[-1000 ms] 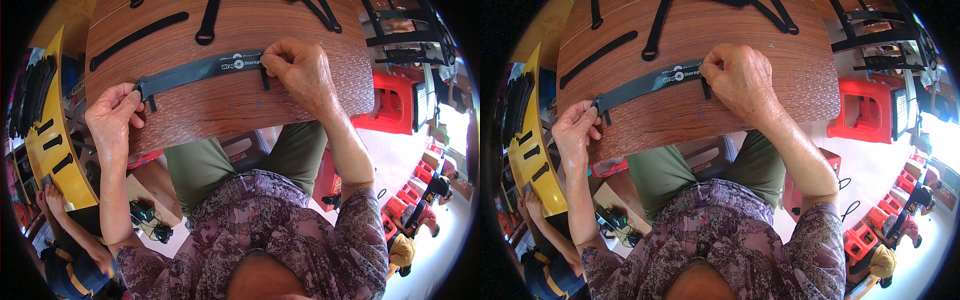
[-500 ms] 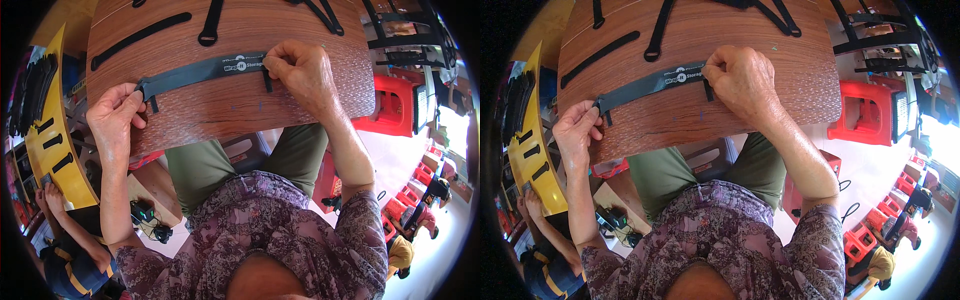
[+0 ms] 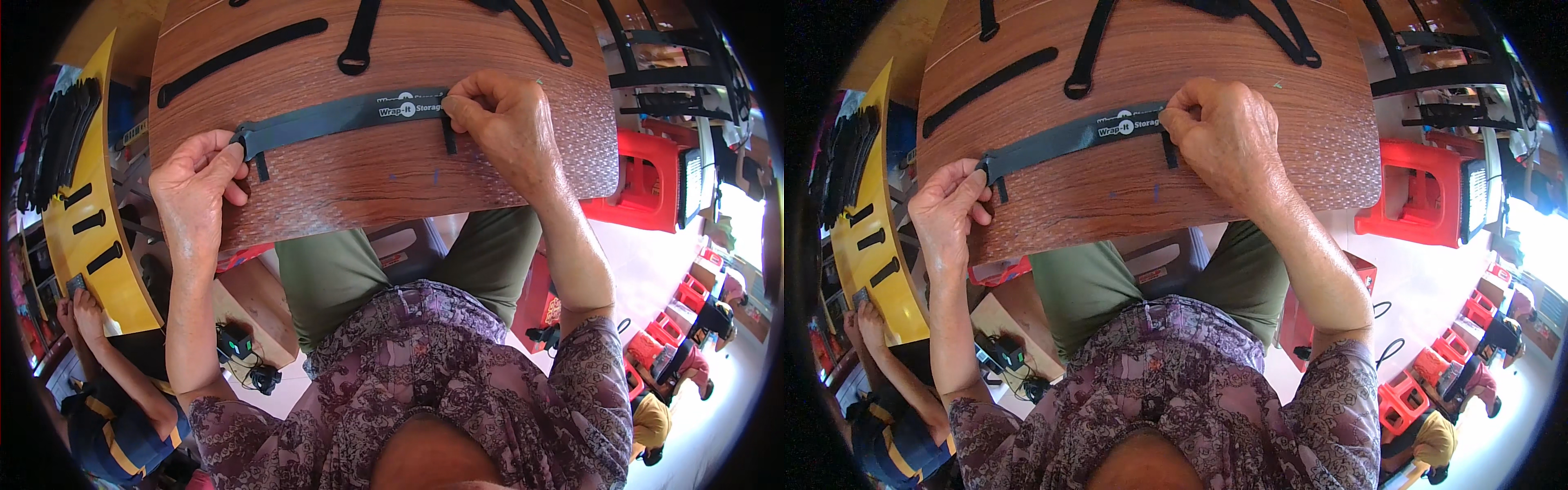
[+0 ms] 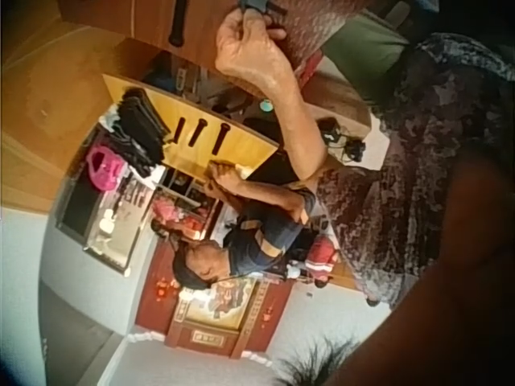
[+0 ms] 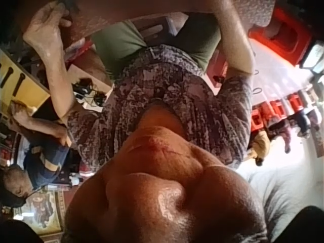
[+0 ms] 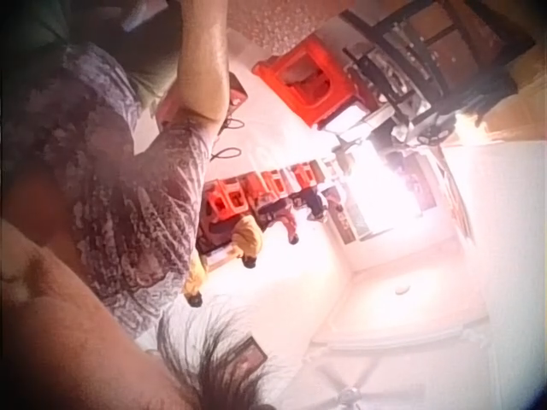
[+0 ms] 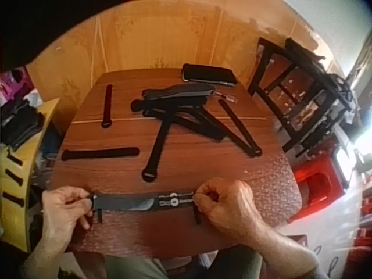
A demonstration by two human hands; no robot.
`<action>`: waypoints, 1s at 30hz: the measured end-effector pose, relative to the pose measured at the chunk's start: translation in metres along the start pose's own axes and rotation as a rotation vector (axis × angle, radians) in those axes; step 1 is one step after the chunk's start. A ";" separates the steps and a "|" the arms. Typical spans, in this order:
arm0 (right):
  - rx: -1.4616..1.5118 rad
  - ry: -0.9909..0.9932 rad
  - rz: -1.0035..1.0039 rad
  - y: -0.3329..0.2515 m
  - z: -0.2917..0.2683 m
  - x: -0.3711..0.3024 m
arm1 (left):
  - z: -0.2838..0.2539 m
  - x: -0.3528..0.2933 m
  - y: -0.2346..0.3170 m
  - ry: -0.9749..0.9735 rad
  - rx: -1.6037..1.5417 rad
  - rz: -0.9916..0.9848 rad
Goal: Assembling plastic components and nylon straps by hand at a workbench.
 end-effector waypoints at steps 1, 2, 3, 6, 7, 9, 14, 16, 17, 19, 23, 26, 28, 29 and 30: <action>-0.001 0.010 -0.017 0.000 0.000 0.000 | 0.000 0.000 0.000 0.002 0.001 -0.001; 0.000 0.010 -0.018 0.001 0.001 0.000 | 0.000 0.000 0.000 0.002 -0.005 -0.005; 0.001 0.010 -0.015 0.001 0.001 0.000 | 0.000 0.000 0.000 0.001 -0.010 -0.009; -0.003 0.015 -0.018 0.002 0.000 0.000 | 0.002 0.000 0.001 0.009 0.003 -0.008; -0.012 0.020 -0.023 0.002 -0.001 -0.001 | 0.001 0.000 0.001 0.010 0.004 -0.008; -0.005 0.002 -0.003 -0.001 -0.001 -0.001 | 0.000 0.000 -0.001 0.000 -0.008 0.000; 0.007 -0.016 0.019 0.000 -0.002 -0.001 | 0.001 0.000 0.000 0.002 -0.002 -0.003; 0.014 -0.014 0.018 -0.001 -0.002 -0.001 | 0.001 0.000 0.001 0.001 0.001 0.001; 0.013 -0.014 0.019 -0.002 -0.002 0.000 | 0.000 0.000 0.001 0.005 0.003 -0.005; 0.006 -0.048 0.038 -0.004 -0.003 0.001 | 0.000 0.000 0.000 0.007 0.005 -0.011; 0.002 -0.045 0.024 -0.001 -0.003 0.001 | 0.000 0.001 0.001 -0.008 -0.006 -0.026; -0.001 -0.046 0.037 -0.002 -0.004 0.001 | 0.000 0.001 0.002 -0.013 -0.003 -0.030; -0.004 -0.052 0.029 -0.002 -0.004 0.002 | 0.000 0.000 0.003 -0.013 -0.007 -0.026; -0.003 -0.053 0.029 -0.002 -0.004 0.002 | 0.000 0.000 0.003 -0.011 -0.006 -0.021; -0.011 -0.050 0.037 -0.002 -0.003 0.001 | 0.001 0.000 0.002 -0.009 -0.006 -0.017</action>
Point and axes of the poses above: each hand's wrist, its own x-axis towards the middle knuckle, its own z-axis out of the palm, y = z × x, the point moved 2 cm from there along x, towards the middle knuckle, and after that the axes turned 1 degree about -x, right-handed, at the moved point
